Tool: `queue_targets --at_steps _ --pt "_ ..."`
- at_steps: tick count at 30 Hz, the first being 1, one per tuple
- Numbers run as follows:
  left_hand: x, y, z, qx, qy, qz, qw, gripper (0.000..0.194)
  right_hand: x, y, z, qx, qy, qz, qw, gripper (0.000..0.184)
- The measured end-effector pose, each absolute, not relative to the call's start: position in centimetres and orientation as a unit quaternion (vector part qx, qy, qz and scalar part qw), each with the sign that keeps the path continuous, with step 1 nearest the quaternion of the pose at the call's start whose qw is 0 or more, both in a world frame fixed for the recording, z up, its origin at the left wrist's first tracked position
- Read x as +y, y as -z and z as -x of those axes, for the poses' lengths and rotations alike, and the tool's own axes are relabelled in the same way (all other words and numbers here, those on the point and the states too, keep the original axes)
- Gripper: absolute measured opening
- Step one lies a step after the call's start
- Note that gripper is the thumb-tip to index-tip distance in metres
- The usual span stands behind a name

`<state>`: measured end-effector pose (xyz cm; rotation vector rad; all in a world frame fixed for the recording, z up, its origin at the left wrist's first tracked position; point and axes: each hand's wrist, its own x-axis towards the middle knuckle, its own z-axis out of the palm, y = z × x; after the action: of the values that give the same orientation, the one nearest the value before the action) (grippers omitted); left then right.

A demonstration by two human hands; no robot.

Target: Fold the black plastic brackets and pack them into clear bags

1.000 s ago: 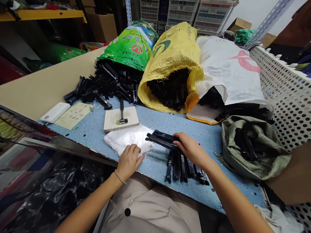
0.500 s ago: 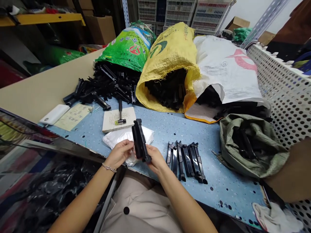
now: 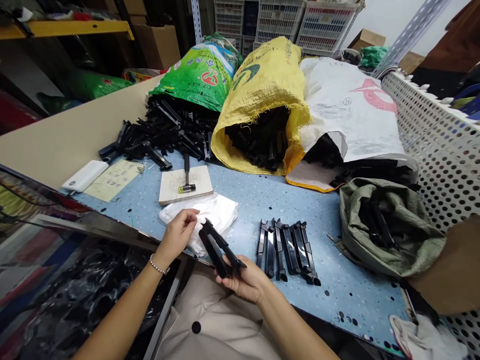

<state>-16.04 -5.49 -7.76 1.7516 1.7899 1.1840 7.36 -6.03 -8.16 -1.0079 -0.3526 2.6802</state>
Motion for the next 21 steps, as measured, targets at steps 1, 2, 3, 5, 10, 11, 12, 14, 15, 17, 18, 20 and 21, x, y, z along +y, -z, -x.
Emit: queue_targets --at_steps 1,2,3,5,10,11,12,14,15,17,18,20,21 --pt "-5.7 7.7 16.1 0.638 -0.41 -0.632 0.16 0.023 -5.9 8.7 -7.2 -0.094 -0.926 0.341 0.129 0.027" --pt "-6.0 7.6 16.1 0.634 -0.4 -0.647 0.138 0.025 -5.6 9.1 -6.9 -0.07 -0.932 0.33 0.13 0.028" --pt "-6.4 7.4 16.0 0.625 -0.393 -0.663 0.123 0.029 -5.3 9.4 -6.7 -0.051 -0.938 0.316 0.133 0.027" --pt "-7.2 6.8 15.2 0.594 -0.4 -0.687 0.123 0.038 -4.7 9.6 -6.2 -0.038 -0.944 0.297 0.141 0.025" --pt "-9.8 5.2 11.9 0.464 -0.394 -0.76 0.227 0.052 -4.6 8.4 -4.0 -0.324 -0.799 0.422 0.28 0.016" --pt "-10.4 4.9 11.4 0.459 -0.383 -0.767 0.233 0.053 -5.0 7.9 -3.7 -0.415 -0.732 0.443 0.311 0.013" --pt "-11.0 4.6 11.2 0.462 -0.373 -0.771 0.23 0.054 -5.4 7.3 -3.4 -0.496 -0.671 0.446 0.326 0.011" --pt "-12.6 3.5 11.9 0.486 -0.357 -0.769 0.213 0.051 -6.1 5.8 -3.4 -0.611 -0.615 0.401 0.295 0.015" --pt "-13.7 2.7 12.7 0.5 -0.346 -0.766 0.211 0.047 -6.3 5.0 -3.8 -0.648 -0.619 0.363 0.255 0.02" --pt "-16.2 0.9 15.6 0.532 -0.313 -0.753 0.229 0.034 -6.2 3.4 -5.2 -0.706 -0.615 0.308 0.168 0.03" --pt "-17.6 0.3 17.6 0.552 -0.283 -0.744 0.249 0.031 -5.8 2.7 -6.2 -0.739 -0.581 0.316 0.131 0.032" --pt "-20.2 0.0 22.1 0.597 -0.214 -0.718 0.289 0.029 -4.7 1.9 -8.7 -0.801 -0.429 0.415 0.06 0.028" --pt "-21.2 0.6 24.5 0.62 -0.174 -0.695 0.318 0.028 -4.0 1.8 -10.0 -0.813 -0.329 0.48 0.011 0.026"
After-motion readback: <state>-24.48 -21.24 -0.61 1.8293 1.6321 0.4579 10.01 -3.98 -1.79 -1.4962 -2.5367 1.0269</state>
